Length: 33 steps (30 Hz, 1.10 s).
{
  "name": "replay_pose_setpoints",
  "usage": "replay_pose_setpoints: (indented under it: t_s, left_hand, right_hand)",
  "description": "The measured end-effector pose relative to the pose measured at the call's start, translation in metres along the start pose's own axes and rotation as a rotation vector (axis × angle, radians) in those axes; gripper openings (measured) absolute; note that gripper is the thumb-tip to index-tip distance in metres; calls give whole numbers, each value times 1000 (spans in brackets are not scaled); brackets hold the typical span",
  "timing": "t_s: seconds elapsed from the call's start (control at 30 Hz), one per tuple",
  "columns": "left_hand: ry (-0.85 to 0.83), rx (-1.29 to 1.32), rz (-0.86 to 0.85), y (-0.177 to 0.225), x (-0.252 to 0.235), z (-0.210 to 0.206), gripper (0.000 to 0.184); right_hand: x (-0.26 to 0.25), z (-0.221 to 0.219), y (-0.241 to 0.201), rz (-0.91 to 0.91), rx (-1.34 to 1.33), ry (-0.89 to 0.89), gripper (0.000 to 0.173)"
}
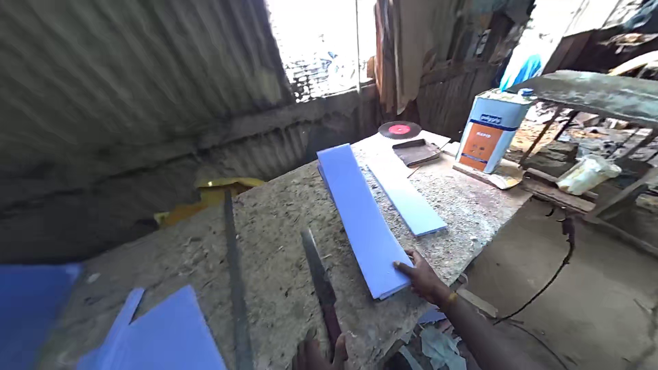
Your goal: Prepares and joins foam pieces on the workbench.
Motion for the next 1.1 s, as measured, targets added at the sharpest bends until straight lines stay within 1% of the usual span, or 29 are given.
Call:
replay_pose_setpoints:
  t_s: [0.03,0.1,0.13,0.17,0.23,0.27,0.33,0.4,0.43,0.5,0.53,0.57,0.6,0.63,0.67,0.73,0.77,0.8,0.87,0.93,0.97,1.03,1.1]
  left_hand:
    - [-8,-57,15,1,-10,-7,91]
    - [-100,-150,61,8,-26,-25,102]
    - [-135,-188,80,11,-31,-32,103]
    - [-166,-209,105,14,-34,-37,98]
    - [-196,-141,173,15,-36,-36,88]
    - [-176,-71,193,13,-36,-33,85]
    - [-82,48,204,4,-34,-21,82]
    - [20,86,217,-9,-30,-7,80]
    - [71,63,234,-17,-30,-1,81]
    - [182,-71,266,-30,-32,14,82]
    - [234,-135,251,-28,-31,21,83]
    - [285,-173,194,-16,-30,28,82]
    - [294,-168,116,6,-30,28,78]
    - [239,-129,45,31,-32,20,70]
    - [128,-61,8,54,-35,2,62]
    - [-181,195,52,84,-45,-55,51]
    - [-288,343,99,93,-49,-83,50]
    - [-325,455,148,100,-53,-102,49]
    - [-253,558,205,110,-58,-114,44]
    - [-168,611,200,118,-58,-107,41]
    - [-152,646,197,121,-56,-104,41]
    - [-169,707,221,123,-51,-104,41]
    - [-204,705,251,117,-50,-111,40]
  right_hand:
    - [3,1,15,-38,36,18,68]
    - [7,6,24,-48,129,50,69]
    - [8,8,21,-35,207,54,68]
    - [7,10,16,-10,301,51,67]
    - [3,14,4,72,516,49,66]
    - [0,17,-2,123,615,53,63]
    - [-7,21,-10,203,779,64,58]
    - [-8,25,-10,235,907,40,57]
    - [-9,26,-9,253,950,18,58]
    - [-9,26,-9,259,943,-63,60]
    - [-9,26,-7,261,918,-101,60]
    - [-9,27,-6,270,901,-121,59]
    - [-9,28,-7,282,891,-125,57]
    - [-10,30,-9,295,889,-130,55]
    - [-12,30,-10,306,889,-145,52]
    - [-17,26,-9,313,889,-201,49]
    - [-18,23,-9,323,878,-227,48]
    - [-18,21,-12,344,856,-239,48]
    - [-17,20,-25,385,761,-240,50]
    - [-12,26,-43,392,615,-229,49]
    - [-9,30,-50,385,563,-233,48]
    - [-6,38,-51,351,505,-255,47]
    - [-7,42,-33,282,472,-286,46]
Point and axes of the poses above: each hand's wrist, its own x-axis away from the middle knuckle, its own z-axis out of the back of the hand, y = z × x, the point moved 10 cm from there along -x, towards the middle knuckle, and after that the axes turned 2 degrees about z, right-handed, at the moved point
